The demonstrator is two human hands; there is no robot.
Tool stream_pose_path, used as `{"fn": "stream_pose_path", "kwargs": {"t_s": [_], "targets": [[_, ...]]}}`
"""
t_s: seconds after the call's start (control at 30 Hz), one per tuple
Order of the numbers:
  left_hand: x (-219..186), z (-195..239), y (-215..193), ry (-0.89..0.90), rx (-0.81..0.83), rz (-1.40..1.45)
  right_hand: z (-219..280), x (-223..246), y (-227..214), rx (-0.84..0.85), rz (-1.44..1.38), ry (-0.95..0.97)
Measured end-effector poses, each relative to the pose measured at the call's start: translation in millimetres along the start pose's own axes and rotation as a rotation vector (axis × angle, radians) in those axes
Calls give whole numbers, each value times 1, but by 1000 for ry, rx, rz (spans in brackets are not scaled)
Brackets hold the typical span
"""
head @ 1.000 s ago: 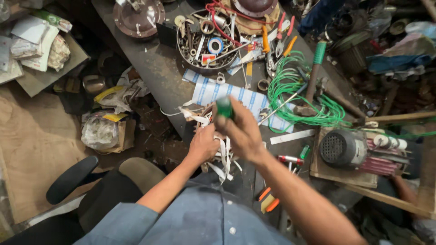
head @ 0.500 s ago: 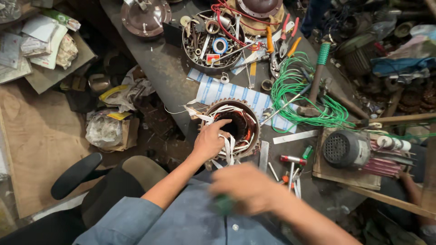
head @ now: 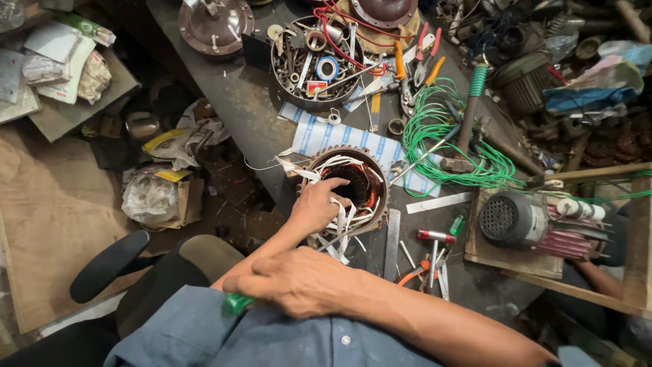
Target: The person secures white insulating tape around the copper windings of a motor stator, using a small hammer to tap the tape into place and a screwdriver to press and adjust the tape edges. The work is performed on a cluttered workbench with various tools and motor parts visible.
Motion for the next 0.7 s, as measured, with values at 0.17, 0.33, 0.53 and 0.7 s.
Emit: {"fn": "stream_pose_path", "kwargs": {"t_s": [0.17,0.33,0.53,0.7], "targets": [[1,3,-3,-8,-18,-40,-19,-5,0,-56,14,90],[2,1,4,35,-122,-104,-32,12,21,172,268,299],[6,-9,11,54,-102,-44,15,16,-37,-59,-198,131],[6,-2,13,45,-57,-75,155,-57,-134,-774,-54,642]]}}
Point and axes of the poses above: each hand's wrist, its own z-axis away from the middle knuckle, its own y-axis out of the palm, x = y × z, the point moved 10 cm from there along -z, towards the middle knuckle, and after that the axes turned 15 degrees about -z, right-handed, at the moved point
